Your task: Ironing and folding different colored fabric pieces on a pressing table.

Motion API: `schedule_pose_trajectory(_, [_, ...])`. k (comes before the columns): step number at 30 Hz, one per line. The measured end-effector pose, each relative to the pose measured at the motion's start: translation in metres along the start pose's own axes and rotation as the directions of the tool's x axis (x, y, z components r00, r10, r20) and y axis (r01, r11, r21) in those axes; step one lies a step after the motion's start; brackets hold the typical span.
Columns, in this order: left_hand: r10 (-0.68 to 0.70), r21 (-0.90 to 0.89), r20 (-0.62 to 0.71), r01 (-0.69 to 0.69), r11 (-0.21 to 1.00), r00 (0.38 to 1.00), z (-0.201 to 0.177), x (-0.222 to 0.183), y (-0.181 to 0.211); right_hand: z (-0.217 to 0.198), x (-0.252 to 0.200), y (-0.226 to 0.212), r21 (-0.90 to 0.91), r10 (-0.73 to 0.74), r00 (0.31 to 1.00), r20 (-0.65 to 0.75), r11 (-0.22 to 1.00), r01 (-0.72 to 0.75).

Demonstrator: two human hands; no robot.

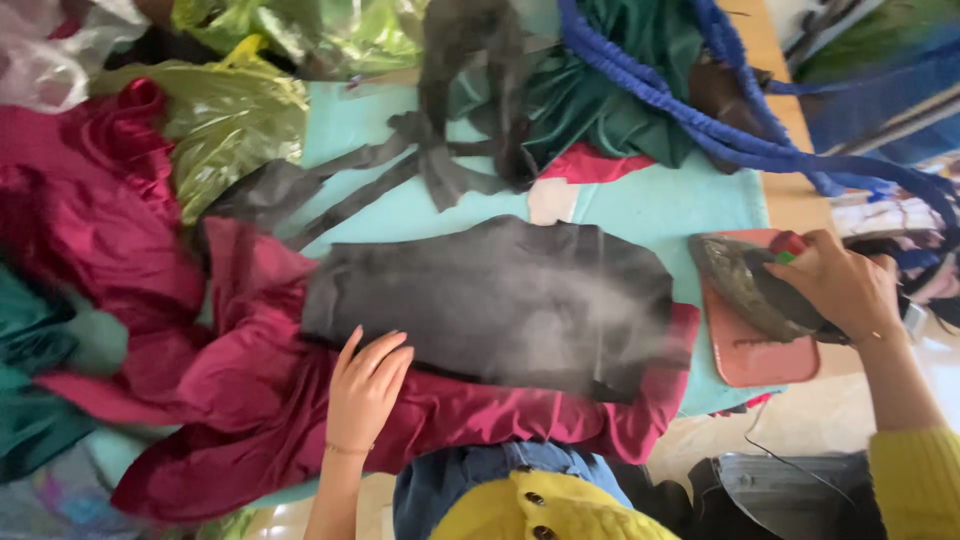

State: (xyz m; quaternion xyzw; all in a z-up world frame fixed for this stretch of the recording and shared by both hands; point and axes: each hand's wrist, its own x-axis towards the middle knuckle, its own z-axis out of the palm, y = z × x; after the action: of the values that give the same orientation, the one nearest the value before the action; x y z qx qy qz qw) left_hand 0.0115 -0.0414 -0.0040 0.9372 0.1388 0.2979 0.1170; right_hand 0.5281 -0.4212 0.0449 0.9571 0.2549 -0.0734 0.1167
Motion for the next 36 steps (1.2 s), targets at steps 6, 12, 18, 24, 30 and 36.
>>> schedule_pose_trajectory(6, [0.083,-0.055,0.197,-0.074,0.996,0.977,0.002,0.048,-0.005,-0.013,-0.034,-0.035,0.145,-0.177,0.930,-0.323,0.961,0.234])
schedule_pose_trajectory(12, [0.238,-0.076,0.458,-0.228,0.971,0.857,0.017,0.017,-0.033,0.016,-0.082,-0.081,0.133,-0.302,0.890,-0.341,0.922,0.364])
schedule_pose_trajectory(18, [0.145,-0.165,0.472,-0.074,0.983,0.869,0.012,0.082,-0.035,0.025,-0.110,-0.115,0.244,-0.406,0.880,-0.246,0.853,0.462])
schedule_pose_trajectory(24, [-0.226,-0.453,-0.112,0.153,0.878,0.968,0.026,0.213,-0.052,0.003,-0.119,-0.165,0.335,-0.458,0.848,-0.266,0.781,0.527])
schedule_pose_trajectory(30, [-0.146,-0.391,0.121,0.182,0.902,0.982,0.065,0.180,-0.042,0.033,-0.119,-0.177,0.358,-0.401,0.893,-0.205,0.819,0.449])
schedule_pose_trajectory(36, [-0.204,0.121,0.300,0.175,0.977,0.932,0.116,0.072,-0.061,0.061,-0.109,-0.169,0.344,-0.329,0.938,-0.107,0.873,0.346])
